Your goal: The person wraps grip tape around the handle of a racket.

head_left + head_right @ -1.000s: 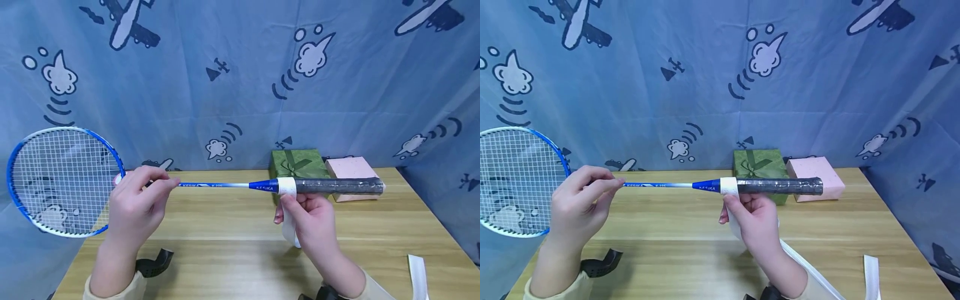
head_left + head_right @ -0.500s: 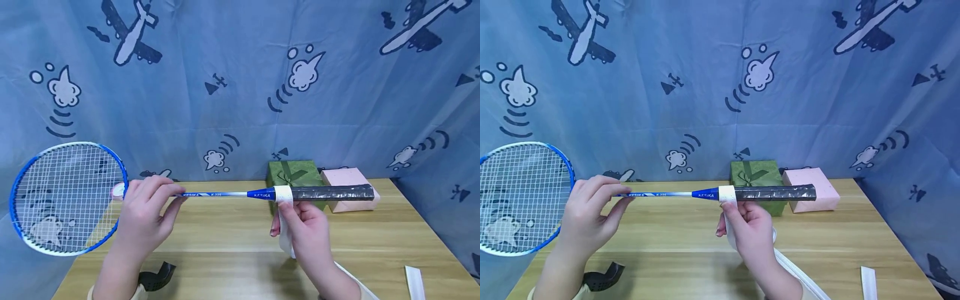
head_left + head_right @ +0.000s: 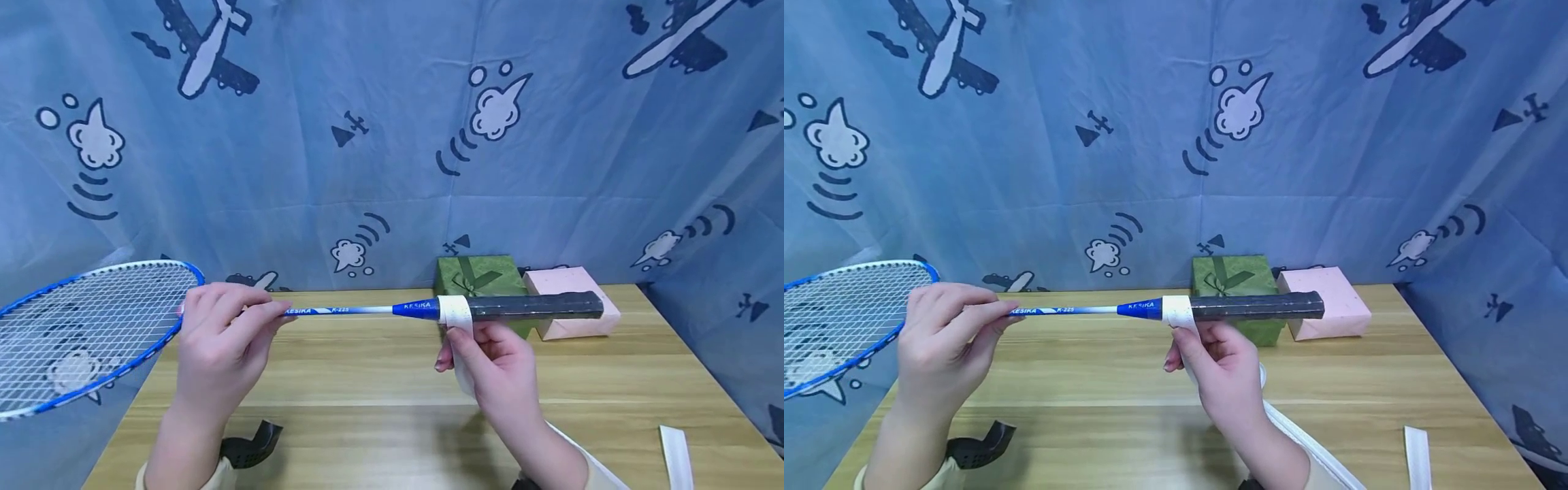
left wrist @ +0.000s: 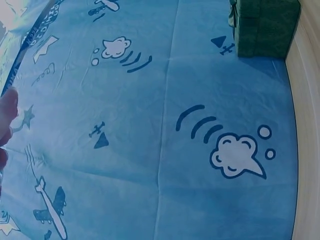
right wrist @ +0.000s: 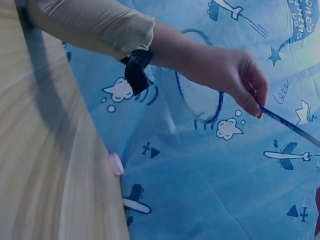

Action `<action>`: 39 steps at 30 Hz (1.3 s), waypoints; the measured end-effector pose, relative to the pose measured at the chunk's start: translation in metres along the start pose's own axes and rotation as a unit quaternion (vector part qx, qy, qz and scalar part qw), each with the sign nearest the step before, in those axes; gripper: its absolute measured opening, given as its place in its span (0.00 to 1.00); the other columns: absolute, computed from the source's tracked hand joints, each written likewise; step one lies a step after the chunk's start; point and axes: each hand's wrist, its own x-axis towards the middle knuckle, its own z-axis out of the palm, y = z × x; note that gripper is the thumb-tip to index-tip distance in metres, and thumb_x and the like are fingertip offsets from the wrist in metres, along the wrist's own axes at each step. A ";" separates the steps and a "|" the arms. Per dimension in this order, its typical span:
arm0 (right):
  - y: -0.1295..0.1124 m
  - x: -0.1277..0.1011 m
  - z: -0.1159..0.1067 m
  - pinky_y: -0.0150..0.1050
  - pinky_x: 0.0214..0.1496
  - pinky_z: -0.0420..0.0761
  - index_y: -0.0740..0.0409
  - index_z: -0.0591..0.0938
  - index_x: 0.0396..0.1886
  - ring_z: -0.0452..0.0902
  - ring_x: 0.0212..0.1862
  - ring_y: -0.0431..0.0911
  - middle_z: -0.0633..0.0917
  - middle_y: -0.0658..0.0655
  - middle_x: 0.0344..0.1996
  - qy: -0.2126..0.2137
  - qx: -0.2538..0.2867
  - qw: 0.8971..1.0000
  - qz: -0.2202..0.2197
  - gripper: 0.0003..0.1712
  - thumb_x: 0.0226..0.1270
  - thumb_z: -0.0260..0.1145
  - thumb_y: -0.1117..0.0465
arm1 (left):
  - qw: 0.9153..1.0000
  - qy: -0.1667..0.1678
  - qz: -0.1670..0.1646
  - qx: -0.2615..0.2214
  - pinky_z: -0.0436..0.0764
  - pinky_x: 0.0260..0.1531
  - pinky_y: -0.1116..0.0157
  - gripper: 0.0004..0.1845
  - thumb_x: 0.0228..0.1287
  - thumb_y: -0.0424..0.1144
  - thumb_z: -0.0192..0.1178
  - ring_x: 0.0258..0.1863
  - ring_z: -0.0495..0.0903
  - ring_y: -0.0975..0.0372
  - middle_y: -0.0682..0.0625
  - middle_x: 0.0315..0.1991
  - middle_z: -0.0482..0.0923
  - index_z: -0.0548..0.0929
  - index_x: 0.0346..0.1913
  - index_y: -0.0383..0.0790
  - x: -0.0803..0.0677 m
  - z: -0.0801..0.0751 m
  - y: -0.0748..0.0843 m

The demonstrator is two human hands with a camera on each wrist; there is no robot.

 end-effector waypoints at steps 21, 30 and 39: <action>0.001 0.000 -0.002 0.37 0.31 0.86 0.71 0.86 0.39 0.84 0.24 0.44 0.87 0.54 0.24 -0.007 -0.009 0.999 -0.031 0.12 0.72 0.57 0.81 | 0.997 0.051 0.060 -0.022 0.75 0.20 0.57 0.20 0.72 0.44 0.67 0.16 0.75 0.54 0.47 0.20 0.81 0.89 0.24 0.34 0.006 0.004 -0.001; -0.002 0.002 -0.002 0.37 0.31 0.86 0.76 0.85 0.39 0.84 0.22 0.45 0.86 0.55 0.21 0.017 -0.054 0.998 0.002 0.08 0.75 0.60 0.75 | 0.997 0.056 0.059 -0.013 0.75 0.20 0.56 0.21 0.73 0.44 0.65 0.16 0.75 0.54 0.47 0.19 0.81 0.88 0.23 0.34 0.008 0.005 0.000; 0.002 0.002 -0.004 0.37 0.33 0.87 0.79 0.84 0.42 0.84 0.24 0.45 0.87 0.55 0.24 -0.012 -0.018 0.999 -0.035 0.10 0.74 0.56 0.79 | 0.998 -0.005 0.055 -0.018 0.73 0.17 0.63 0.20 0.75 0.43 0.63 0.16 0.73 0.59 0.50 0.21 0.81 0.88 0.26 0.35 0.005 0.000 0.000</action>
